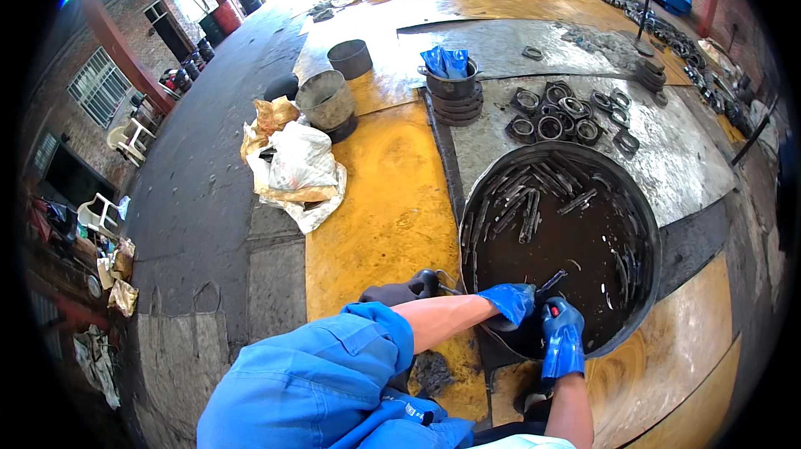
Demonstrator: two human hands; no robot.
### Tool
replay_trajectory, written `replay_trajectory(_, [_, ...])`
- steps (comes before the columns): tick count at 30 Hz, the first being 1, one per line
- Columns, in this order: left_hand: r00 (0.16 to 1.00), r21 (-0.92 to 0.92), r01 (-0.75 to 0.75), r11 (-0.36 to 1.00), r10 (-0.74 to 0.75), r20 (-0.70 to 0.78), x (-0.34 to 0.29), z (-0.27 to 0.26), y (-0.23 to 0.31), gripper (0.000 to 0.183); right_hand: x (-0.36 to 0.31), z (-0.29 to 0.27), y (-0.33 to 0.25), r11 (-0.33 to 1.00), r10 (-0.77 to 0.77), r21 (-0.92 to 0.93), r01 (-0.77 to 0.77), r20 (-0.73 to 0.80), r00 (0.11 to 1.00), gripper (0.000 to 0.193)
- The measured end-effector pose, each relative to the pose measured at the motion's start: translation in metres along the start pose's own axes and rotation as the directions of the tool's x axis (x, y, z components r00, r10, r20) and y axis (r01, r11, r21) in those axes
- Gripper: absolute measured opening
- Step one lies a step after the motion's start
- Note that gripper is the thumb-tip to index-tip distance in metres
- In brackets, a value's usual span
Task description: The person cleans various metal components using a small brush inside a container of liquid.
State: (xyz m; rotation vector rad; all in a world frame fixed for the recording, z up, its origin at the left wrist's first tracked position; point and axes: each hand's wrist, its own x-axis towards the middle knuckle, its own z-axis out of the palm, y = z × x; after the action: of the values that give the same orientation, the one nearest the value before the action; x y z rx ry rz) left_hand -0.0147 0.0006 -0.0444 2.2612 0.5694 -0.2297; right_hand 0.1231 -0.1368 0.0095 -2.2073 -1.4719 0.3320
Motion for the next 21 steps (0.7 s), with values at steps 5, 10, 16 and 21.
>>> replay_trajectory(5, [0.994,0.001,-0.112,0.994,0.112,-0.017,0.007,0.006,0.002,0.022,0.003,-0.017,0.012,0.917,0.249,0.299,-0.265,0.092,0.964,0.019])
replay_trajectory(10, [0.955,-0.081,0.181,0.98,-0.195,-0.224,0.012,0.03,-0.044,0.019,0.007,-0.019,-0.024,0.817,0.26,0.457,-0.351,0.251,0.932,0.027])
replay_trajectory(16, [0.995,0.042,0.044,0.998,-0.04,-0.09,-0.007,-0.072,0.042,0.018,0.005,-0.052,-0.024,0.575,0.38,0.554,-0.602,0.47,0.796,0.029])
replay_trajectory(21, [0.99,0.248,0.136,0.959,-0.12,-0.08,0.004,-0.082,0.05,0.021,0.006,-0.03,-0.02,0.691,0.273,0.521,-0.502,0.455,0.848,0.029])
